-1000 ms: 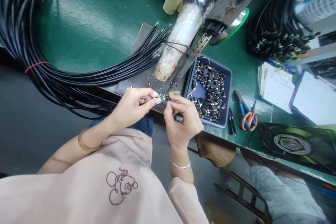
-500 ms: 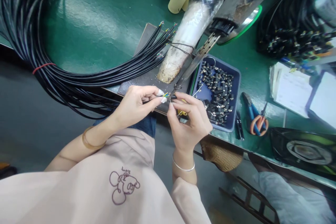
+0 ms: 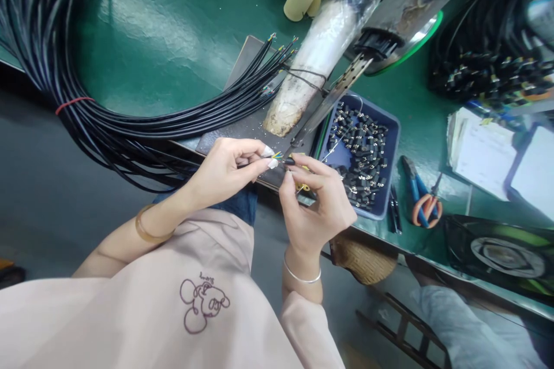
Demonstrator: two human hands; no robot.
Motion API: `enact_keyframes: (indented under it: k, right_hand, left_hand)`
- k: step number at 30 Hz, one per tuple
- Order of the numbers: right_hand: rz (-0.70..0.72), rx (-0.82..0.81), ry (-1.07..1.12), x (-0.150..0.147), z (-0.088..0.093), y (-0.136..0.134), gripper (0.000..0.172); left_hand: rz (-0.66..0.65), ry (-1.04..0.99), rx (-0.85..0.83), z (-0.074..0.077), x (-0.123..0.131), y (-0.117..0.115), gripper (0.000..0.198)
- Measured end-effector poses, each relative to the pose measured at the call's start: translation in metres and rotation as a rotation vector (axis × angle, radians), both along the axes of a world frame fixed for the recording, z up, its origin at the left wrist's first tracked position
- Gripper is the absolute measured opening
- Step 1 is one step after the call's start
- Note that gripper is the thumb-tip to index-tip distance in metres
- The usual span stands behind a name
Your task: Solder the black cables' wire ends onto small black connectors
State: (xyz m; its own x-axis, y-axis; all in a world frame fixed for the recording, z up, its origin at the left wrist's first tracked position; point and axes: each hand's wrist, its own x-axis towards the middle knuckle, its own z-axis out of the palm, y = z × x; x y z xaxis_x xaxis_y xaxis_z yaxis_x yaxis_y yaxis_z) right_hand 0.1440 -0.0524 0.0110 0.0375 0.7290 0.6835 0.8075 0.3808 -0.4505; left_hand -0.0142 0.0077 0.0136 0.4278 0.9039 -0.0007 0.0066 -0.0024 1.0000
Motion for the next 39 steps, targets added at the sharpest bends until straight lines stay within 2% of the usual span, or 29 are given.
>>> enact_keyframes:
  k: [11,18,22,26,28,31,34,37,39]
  right_hand:
    - [0.015,-0.012,-0.045,0.002,0.0,-0.002,0.018]
    - [0.086,-0.086,-0.102,0.008,-0.001,-0.006,0.018]
    - [0.06,-0.101,0.044,0.009,-0.004,-0.011,0.016]
    - [-0.107,0.001,0.289,0.009,-0.002,-0.016,0.01]
    - [-0.153,-0.003,0.241,0.01,0.001,-0.017,0.008]
    - [-0.077,-0.172,0.115,0.008,0.003,-0.016,0.008]
    - [-0.014,-0.248,0.099,0.002,-0.002,-0.017,0.009]
    - [0.003,-0.221,0.063,-0.002,-0.009,-0.021,0.01]
    - [-0.036,-0.185,0.113,-0.001,-0.01,-0.023,0.01]
  left_hand:
    - [-0.001,-0.042,-0.028,-0.002,0.0,-0.001,0.016]
    - [-0.069,0.038,-0.125,-0.004,-0.004,-0.005,0.016]
    - [-0.076,0.039,-0.039,-0.004,-0.005,-0.007,0.019]
    - [-0.042,0.078,0.136,-0.009,-0.008,-0.01,0.016]
    - [-0.03,0.086,0.224,-0.012,-0.009,-0.012,0.013]
    - [-0.016,0.073,0.295,-0.014,-0.01,-0.015,0.014]
    - [0.008,0.055,0.251,-0.012,-0.012,-0.016,0.02]
    - [-0.027,0.026,0.141,-0.007,-0.014,-0.017,0.023]
    - [-0.064,0.019,0.109,-0.005,-0.015,-0.017,0.023]
